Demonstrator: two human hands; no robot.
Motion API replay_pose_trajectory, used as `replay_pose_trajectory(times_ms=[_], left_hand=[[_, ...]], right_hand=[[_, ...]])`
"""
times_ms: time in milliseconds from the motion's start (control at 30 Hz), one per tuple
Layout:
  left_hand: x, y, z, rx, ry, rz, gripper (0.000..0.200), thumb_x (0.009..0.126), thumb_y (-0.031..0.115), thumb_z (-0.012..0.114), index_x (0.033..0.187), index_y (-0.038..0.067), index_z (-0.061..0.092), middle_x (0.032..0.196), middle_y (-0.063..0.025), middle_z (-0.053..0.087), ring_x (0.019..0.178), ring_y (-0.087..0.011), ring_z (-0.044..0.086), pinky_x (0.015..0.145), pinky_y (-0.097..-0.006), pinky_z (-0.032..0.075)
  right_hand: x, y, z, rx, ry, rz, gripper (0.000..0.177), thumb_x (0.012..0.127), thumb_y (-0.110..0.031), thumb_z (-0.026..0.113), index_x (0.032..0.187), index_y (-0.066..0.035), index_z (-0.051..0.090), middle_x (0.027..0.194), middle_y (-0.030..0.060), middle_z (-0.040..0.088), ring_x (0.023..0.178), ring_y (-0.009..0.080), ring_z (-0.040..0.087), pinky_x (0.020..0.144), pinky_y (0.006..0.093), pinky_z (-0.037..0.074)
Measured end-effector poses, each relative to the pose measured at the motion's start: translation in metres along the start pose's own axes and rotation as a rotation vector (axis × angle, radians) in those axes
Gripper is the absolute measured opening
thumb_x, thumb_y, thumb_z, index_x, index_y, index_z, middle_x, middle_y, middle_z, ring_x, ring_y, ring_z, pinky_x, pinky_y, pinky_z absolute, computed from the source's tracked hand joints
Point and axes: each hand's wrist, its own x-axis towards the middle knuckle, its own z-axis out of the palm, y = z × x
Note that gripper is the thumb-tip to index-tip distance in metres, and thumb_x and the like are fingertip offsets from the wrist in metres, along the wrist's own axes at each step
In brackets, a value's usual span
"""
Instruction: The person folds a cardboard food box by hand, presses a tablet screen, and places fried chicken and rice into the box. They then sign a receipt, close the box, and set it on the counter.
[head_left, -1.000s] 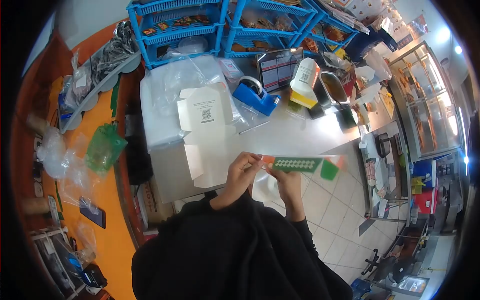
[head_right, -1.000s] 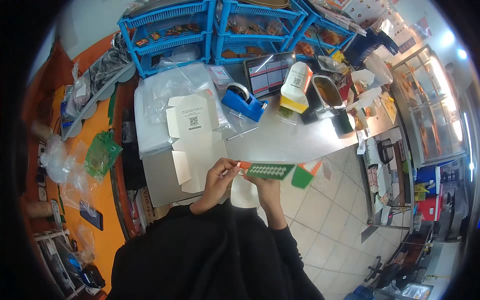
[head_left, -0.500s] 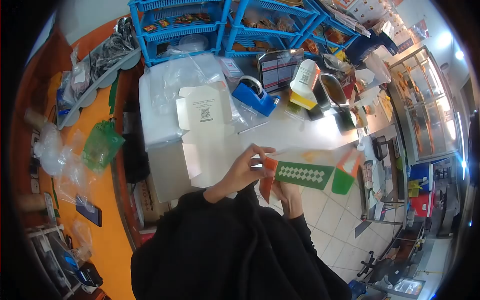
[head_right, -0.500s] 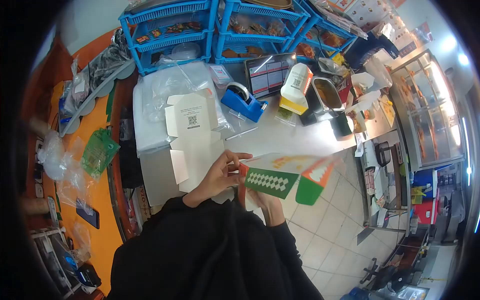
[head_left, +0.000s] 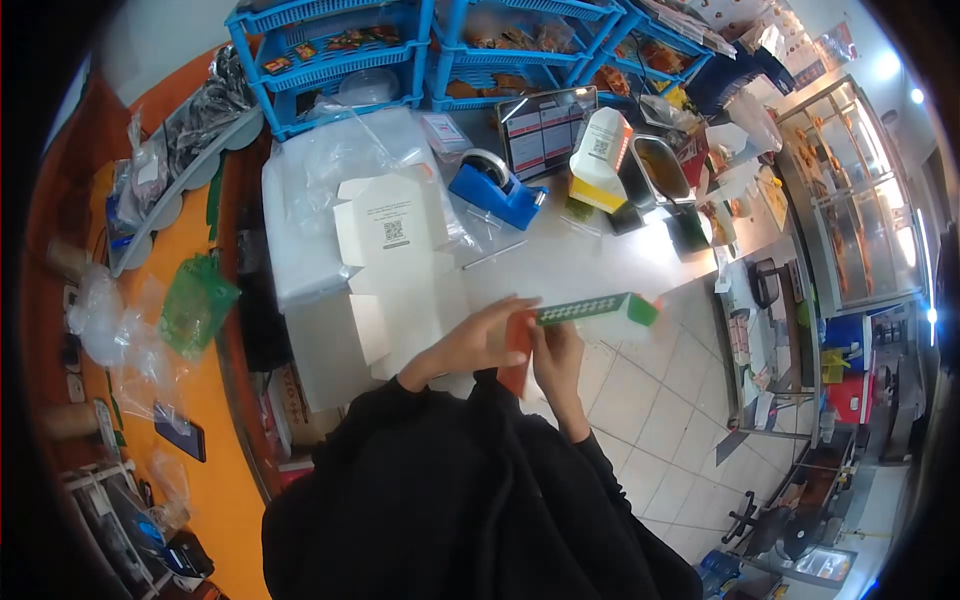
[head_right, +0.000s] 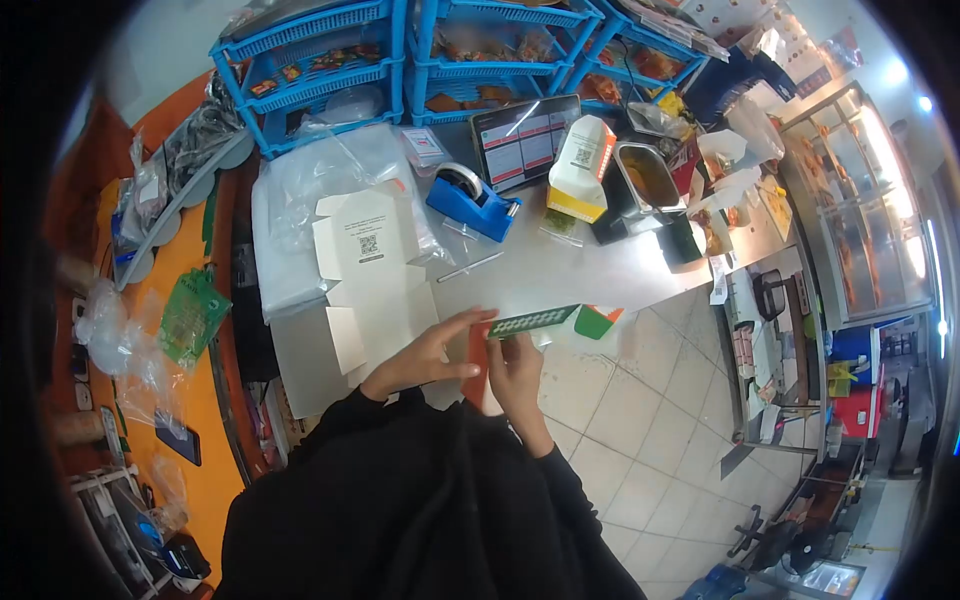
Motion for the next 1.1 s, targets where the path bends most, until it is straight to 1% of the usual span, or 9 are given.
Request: replay_pose_trajectory(times_ms=[167,333,433,500,600,733,867,967,1100], left_hand=[[0.019,0.031,0.013,0.524,0.273,0.138,0.037,0.077,0.013,0.049,0.111,0.002,0.041,0.106,-0.0153,0.047,0.098,-0.0253,0.047,0.08,-0.0312,0.037],[0.02,0.018,0.01,0.492,0.705,0.078,0.024,0.082,0.01,0.039,0.105,0.003,0.045,0.089,-0.016,0.053,0.072,-0.0249,0.056,0.063,-0.0299,0.042],[0.022,0.014,0.008,0.209,0.694,0.076,0.024,0.085,0.012,0.037,0.105,-0.001,0.042,0.087,-0.0136,0.054,0.076,-0.0176,0.052,0.067,-0.0256,0.039],[0.028,0.013,0.01,0.094,0.736,0.181,0.023,0.085,0.013,0.038,0.101,-0.002,0.041,0.088,-0.0106,0.053,0.08,-0.0131,0.047,0.07,-0.0224,0.036],[0.018,0.007,0.014,0.755,0.999,0.417,0.02,0.084,0.014,0.041,0.097,-0.001,0.043,0.086,-0.0077,0.051,0.077,-0.0114,0.047,0.069,-0.0219,0.037],[0.011,0.031,0.035,0.025,0.359,0.078,0.017,0.083,0.015,0.045,0.093,0.0,0.044,0.084,-0.0052,0.05,0.076,-0.0102,0.048,0.069,-0.0218,0.038],[0.025,0.035,0.034,-0.181,0.457,-0.059,0.017,0.083,0.016,0.046,0.089,0.001,0.045,0.082,-0.0045,0.05,0.076,-0.0075,0.049,0.065,-0.0208,0.041],[0.022,0.022,0.036,-0.171,0.452,-0.036,0.013,0.082,0.013,0.048,0.086,0.001,0.046,0.081,-0.0051,0.05,0.07,-0.0091,0.052,0.057,-0.0215,0.047],[0.02,0.005,0.045,-0.115,0.525,0.088,0.012,0.078,0.008,0.052,0.087,0.001,0.047,0.076,-0.0038,0.052,0.067,-0.0088,0.052,0.057,-0.0205,0.047]], right_hand=[[0.003,-0.003,0.004,-0.7,-0.261,-0.385,0.011,0.069,-0.003,0.054,0.079,0.001,0.053,0.077,0.0131,0.056,0.07,0.0238,0.056,0.058,0.0293,0.045],[0.009,0.003,-0.013,-0.708,0.465,-0.557,0.035,0.058,-0.013,0.068,0.09,-0.004,0.056,0.093,0.0129,0.047,0.097,0.031,0.039,0.084,0.0422,0.026],[0.028,0.006,-0.029,-0.079,0.888,-0.541,0.034,0.063,-0.014,0.065,0.093,-0.003,0.055,0.091,0.0151,0.051,0.091,0.0286,0.046,0.078,0.0367,0.034],[0.028,0.004,-0.045,0.005,0.288,-0.039,0.028,0.071,-0.013,0.058,0.097,-0.004,0.053,0.086,0.0133,0.055,0.08,0.0281,0.053,0.07,0.0305,0.04],[0.03,-0.004,-0.042,-0.458,0.299,-0.379,0.029,0.071,-0.005,0.051,0.1,-0.001,0.051,0.082,0.0117,0.058,0.07,0.0267,0.056,0.063,0.0262,0.044],[0.033,-0.001,-0.04,-0.721,0.138,-0.876,0.044,0.057,0.002,0.049,0.101,0.0,0.05,0.084,0.0112,0.057,0.074,0.0234,0.056,0.064,0.03,0.045],[0.021,-0.008,-0.038,-0.731,0.001,-0.828,0.033,0.063,0.002,0.049,0.096,0.003,0.048,0.086,0.0129,0.057,0.075,0.0254,0.057,0.066,0.0322,0.046],[0.012,0.004,-0.042,-0.208,-0.109,-0.395,0.02,0.075,0.002,0.046,0.094,0.0,0.053,0.095,0.0218,0.053,0.079,0.0235,0.057,0.07,0.0254,0.044],[0.0,-0.007,-0.038,0.045,0.114,-0.449,0.007,0.077,-0.002,0.048,0.079,0.0,0.055,0.096,0.0193,0.054,0.084,0.021,0.056,0.073,0.0266,0.042]])
